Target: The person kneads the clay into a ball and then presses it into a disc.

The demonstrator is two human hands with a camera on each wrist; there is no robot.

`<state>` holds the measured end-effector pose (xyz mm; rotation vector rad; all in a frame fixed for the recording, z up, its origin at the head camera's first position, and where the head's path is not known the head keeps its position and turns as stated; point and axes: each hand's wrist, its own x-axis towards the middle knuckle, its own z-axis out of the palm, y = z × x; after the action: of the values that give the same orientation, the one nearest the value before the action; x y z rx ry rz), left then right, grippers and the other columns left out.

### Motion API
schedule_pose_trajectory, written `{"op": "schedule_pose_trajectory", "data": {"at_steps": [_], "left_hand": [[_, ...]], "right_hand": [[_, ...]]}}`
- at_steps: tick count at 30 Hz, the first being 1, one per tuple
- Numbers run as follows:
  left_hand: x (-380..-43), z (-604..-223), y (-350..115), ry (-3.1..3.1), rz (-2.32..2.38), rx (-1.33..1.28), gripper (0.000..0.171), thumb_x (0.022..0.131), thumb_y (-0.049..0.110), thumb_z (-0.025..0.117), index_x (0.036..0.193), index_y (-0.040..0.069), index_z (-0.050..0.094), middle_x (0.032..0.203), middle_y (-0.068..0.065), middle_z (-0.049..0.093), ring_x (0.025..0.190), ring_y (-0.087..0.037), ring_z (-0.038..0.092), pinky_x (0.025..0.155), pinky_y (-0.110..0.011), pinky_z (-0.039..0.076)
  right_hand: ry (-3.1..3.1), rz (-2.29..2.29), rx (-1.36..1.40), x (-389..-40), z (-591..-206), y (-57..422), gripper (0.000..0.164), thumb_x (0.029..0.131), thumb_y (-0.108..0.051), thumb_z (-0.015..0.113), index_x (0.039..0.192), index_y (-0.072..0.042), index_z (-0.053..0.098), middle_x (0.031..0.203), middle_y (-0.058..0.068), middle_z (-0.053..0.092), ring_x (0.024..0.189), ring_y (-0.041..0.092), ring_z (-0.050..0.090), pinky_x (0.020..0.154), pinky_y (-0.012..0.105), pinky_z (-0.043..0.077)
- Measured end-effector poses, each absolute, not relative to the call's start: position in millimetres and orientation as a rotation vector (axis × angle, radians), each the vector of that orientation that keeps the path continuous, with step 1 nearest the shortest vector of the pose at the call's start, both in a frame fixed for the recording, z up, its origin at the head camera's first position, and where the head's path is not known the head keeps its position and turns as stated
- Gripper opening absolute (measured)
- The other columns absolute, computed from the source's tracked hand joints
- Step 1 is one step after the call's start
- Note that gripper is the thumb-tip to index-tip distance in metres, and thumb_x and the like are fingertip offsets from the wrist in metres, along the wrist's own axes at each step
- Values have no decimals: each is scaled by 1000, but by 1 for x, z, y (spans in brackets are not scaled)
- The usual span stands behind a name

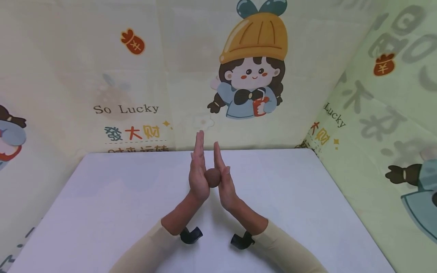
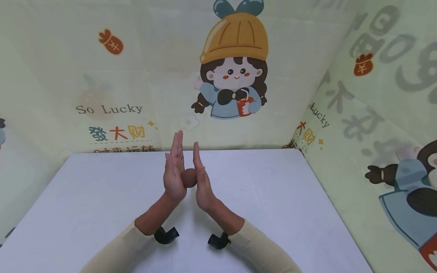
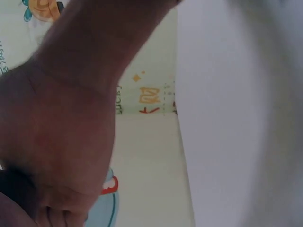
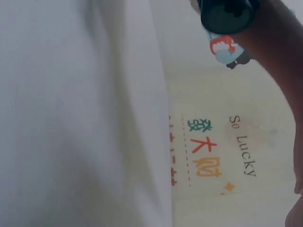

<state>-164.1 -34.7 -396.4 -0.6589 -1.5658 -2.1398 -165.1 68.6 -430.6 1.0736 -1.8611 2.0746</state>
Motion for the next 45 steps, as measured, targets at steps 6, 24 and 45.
{"op": "schedule_pose_trajectory", "data": {"at_steps": [6, 24, 45], "left_hand": [[-176, -401, -39, -1530, -2142, -579, 64, 112, 33, 10, 168, 3, 14, 175, -5, 16, 160, -14, 7, 127, -41, 1], [-193, -421, -45, -1656, -1969, -686, 62, 111, 26, 12, 168, 3, 10, 176, -6, 10, 161, -16, 3, 127, -42, 1], [-166, -443, -27, -1809, -2027, -916, 60, 113, 30, 7, 171, 16, 10, 170, 5, 31, 66, -12, 45, 98, -24, 36]], "right_hand": [[-1801, 2099, 1155, -158, -432, 68, 81, 111, -60, 7, 167, -2, -4, 176, 3, -4, 161, 23, -7, 127, 43, -1], [-1735, 1933, 1222, -144, -426, 65, 74, 114, -48, 11, 165, 3, -7, 175, 13, -11, 160, 30, -13, 127, 42, -4], [-1887, 1828, 1009, -160, -406, 78, 86, 108, -66, 16, 168, -7, -5, 176, 6, -10, 154, 16, 24, 113, 33, 30]]}}
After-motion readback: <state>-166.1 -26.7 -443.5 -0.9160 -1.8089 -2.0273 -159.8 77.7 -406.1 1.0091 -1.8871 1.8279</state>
